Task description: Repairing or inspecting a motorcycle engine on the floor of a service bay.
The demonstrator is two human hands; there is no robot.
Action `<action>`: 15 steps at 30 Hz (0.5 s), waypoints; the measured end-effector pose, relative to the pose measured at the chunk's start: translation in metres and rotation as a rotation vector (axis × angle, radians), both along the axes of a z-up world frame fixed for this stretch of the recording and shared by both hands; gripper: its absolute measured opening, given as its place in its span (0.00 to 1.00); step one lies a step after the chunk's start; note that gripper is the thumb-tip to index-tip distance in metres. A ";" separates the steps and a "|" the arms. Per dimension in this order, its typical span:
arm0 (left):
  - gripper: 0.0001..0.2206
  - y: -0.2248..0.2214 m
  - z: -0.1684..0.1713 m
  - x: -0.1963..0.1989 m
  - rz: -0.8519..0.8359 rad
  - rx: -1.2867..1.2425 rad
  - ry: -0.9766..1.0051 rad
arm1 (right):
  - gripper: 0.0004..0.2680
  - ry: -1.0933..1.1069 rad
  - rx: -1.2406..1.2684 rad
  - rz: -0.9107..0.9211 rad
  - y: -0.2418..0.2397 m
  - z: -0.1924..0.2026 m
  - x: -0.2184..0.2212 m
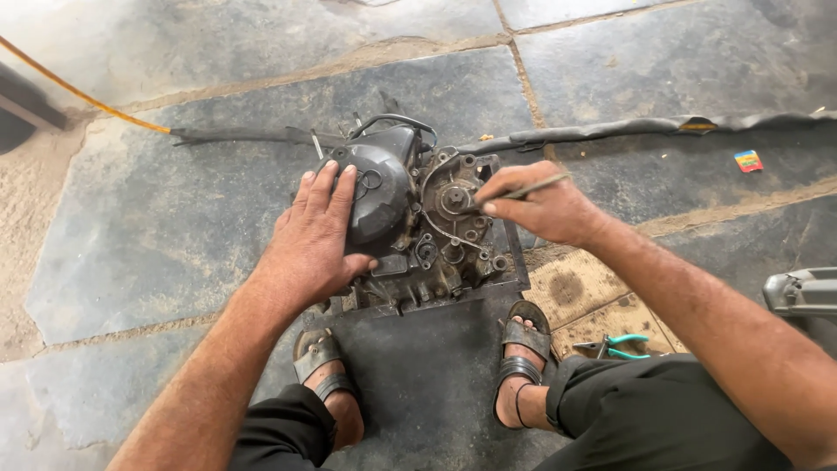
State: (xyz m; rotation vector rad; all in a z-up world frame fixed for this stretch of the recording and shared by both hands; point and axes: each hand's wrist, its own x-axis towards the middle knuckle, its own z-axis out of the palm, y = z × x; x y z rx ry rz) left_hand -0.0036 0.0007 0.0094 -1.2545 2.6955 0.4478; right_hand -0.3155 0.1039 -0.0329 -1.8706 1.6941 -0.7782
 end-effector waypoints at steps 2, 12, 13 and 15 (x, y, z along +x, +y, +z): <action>0.57 -0.001 0.000 0.000 0.000 0.002 0.006 | 0.03 -0.068 0.036 0.034 0.003 0.000 -0.003; 0.55 0.001 0.001 0.000 -0.006 0.018 0.043 | 0.05 0.164 -0.168 0.144 0.008 -0.043 0.008; 0.55 0.002 0.001 0.001 0.002 0.020 0.044 | 0.05 0.164 -0.166 0.152 0.011 -0.038 0.013; 0.54 0.001 -0.001 0.003 -0.007 0.018 0.070 | 0.08 0.186 -0.352 0.230 0.016 -0.028 0.022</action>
